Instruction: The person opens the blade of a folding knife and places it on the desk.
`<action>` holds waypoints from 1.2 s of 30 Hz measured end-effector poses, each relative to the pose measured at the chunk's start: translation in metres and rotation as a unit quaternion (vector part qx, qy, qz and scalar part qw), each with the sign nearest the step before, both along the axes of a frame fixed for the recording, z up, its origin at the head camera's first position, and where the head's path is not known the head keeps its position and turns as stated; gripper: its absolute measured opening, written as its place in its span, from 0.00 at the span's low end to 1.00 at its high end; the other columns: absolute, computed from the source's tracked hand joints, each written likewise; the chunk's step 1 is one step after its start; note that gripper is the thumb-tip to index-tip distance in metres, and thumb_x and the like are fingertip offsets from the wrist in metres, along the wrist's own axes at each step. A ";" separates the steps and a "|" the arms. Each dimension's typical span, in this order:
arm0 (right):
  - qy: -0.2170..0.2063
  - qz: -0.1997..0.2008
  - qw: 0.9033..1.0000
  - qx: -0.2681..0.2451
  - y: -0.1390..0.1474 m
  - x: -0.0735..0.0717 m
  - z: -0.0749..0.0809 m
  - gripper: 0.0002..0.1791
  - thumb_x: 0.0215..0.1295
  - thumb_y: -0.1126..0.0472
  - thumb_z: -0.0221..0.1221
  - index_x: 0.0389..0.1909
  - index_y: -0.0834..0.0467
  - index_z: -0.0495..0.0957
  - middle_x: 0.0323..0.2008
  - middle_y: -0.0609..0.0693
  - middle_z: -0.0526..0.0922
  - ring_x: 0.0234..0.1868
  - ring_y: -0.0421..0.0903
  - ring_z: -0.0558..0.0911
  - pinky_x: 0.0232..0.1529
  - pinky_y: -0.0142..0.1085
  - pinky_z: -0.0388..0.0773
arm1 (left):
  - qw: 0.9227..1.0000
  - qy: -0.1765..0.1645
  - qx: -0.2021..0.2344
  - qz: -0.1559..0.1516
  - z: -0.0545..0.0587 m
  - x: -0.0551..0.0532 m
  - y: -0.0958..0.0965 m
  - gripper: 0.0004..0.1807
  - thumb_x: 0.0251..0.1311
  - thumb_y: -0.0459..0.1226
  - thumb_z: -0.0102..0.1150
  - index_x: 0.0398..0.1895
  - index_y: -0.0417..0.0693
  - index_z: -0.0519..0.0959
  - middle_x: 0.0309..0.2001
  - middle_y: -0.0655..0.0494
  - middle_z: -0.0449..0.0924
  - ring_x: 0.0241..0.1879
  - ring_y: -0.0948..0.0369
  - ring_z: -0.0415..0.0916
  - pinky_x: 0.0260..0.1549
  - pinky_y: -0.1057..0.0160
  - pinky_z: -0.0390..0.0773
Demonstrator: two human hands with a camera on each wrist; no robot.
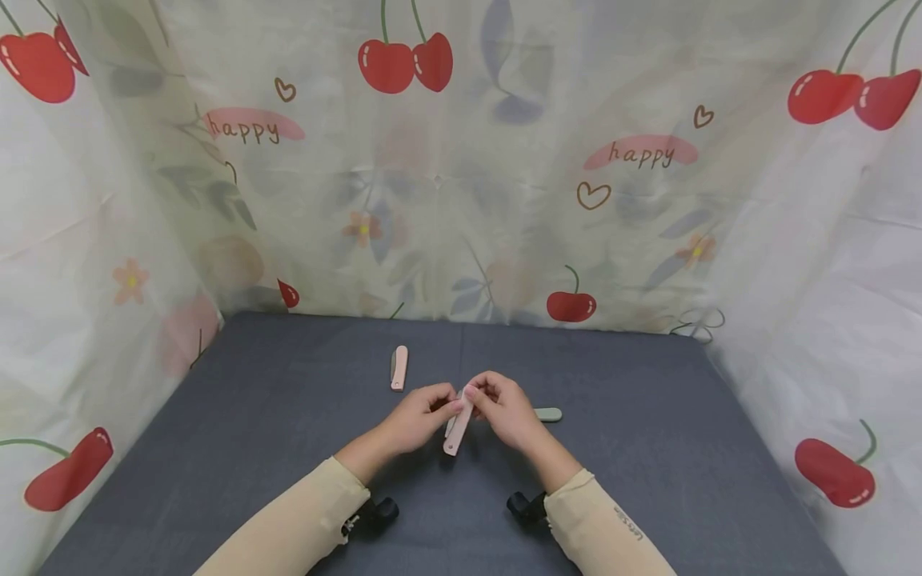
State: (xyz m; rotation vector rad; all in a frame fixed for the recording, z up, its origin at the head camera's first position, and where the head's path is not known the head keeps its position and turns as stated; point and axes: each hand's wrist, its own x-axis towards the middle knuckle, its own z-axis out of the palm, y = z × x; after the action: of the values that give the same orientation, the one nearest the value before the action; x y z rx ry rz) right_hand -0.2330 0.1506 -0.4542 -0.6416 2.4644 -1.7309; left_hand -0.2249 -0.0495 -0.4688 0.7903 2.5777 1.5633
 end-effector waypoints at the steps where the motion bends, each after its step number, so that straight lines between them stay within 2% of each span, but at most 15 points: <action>1: -0.004 -0.001 1.000 -0.004 0.001 0.000 0.000 0.11 0.75 0.63 0.55 0.45 0.69 0.77 0.33 0.56 0.82 0.30 0.45 0.82 0.36 0.46 0.82 | 1.000 0.003 0.011 0.004 0.001 0.000 -0.001 0.14 0.73 0.42 0.55 0.27 0.49 0.72 0.21 0.61 0.64 0.20 0.66 0.61 0.22 0.68 0.62; 9: -0.036 -0.029 0.998 -0.030 0.010 -0.001 0.009 0.12 0.76 0.63 0.54 0.45 0.72 0.75 0.32 0.59 0.83 0.30 0.44 0.82 0.35 0.36 0.82 | 0.996 0.008 0.081 0.042 0.006 0.000 -0.009 0.14 0.70 0.37 0.59 0.25 0.46 0.73 0.20 0.60 0.64 0.21 0.65 0.62 0.24 0.67 0.63; 13: -0.060 -0.043 0.996 -0.044 0.018 -0.002 0.011 0.13 0.77 0.63 0.53 0.46 0.73 0.74 0.33 0.59 0.84 0.32 0.44 0.83 0.37 0.35 0.82 | 0.993 0.004 0.106 0.059 0.006 -0.001 -0.014 0.13 0.68 0.36 0.62 0.25 0.43 0.76 0.20 0.60 0.65 0.22 0.64 0.62 0.25 0.66 0.63; 19: -0.088 -0.049 0.993 -0.059 0.026 -0.002 0.010 0.13 0.77 0.64 0.53 0.47 0.74 0.73 0.33 0.58 0.84 0.32 0.43 0.84 0.37 0.36 0.83 | 0.991 -0.015 0.112 0.078 0.007 0.000 -0.022 0.11 0.67 0.36 0.63 0.26 0.42 0.79 0.20 0.60 0.68 0.22 0.64 0.63 0.24 0.66 0.64; 29: -0.098 -0.036 0.992 -0.071 0.033 0.000 0.008 0.14 0.77 0.65 0.53 0.47 0.75 0.72 0.32 0.59 0.84 0.32 0.43 0.84 0.38 0.37 0.83 | 0.985 -0.023 0.135 0.101 0.003 0.002 -0.031 0.10 0.65 0.35 0.66 0.26 0.42 0.80 0.21 0.60 0.70 0.22 0.64 0.63 0.24 0.66 0.64; 36: -0.105 -0.035 0.991 -0.073 0.035 0.001 0.006 0.14 0.76 0.65 0.53 0.47 0.76 0.72 0.33 0.59 0.84 0.32 0.42 0.84 0.37 0.34 0.83 | 0.982 -0.032 0.145 0.117 0.001 0.003 -0.037 0.10 0.64 0.36 0.66 0.26 0.42 0.80 0.23 0.57 0.76 0.23 0.63 0.65 0.25 0.66 0.66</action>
State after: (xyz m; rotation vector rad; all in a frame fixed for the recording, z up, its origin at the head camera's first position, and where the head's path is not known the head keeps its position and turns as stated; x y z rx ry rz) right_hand -0.2325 0.1856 -0.4480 -0.3634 2.2615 -1.9091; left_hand -0.2219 -0.0866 -0.4674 0.4506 2.5059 2.0285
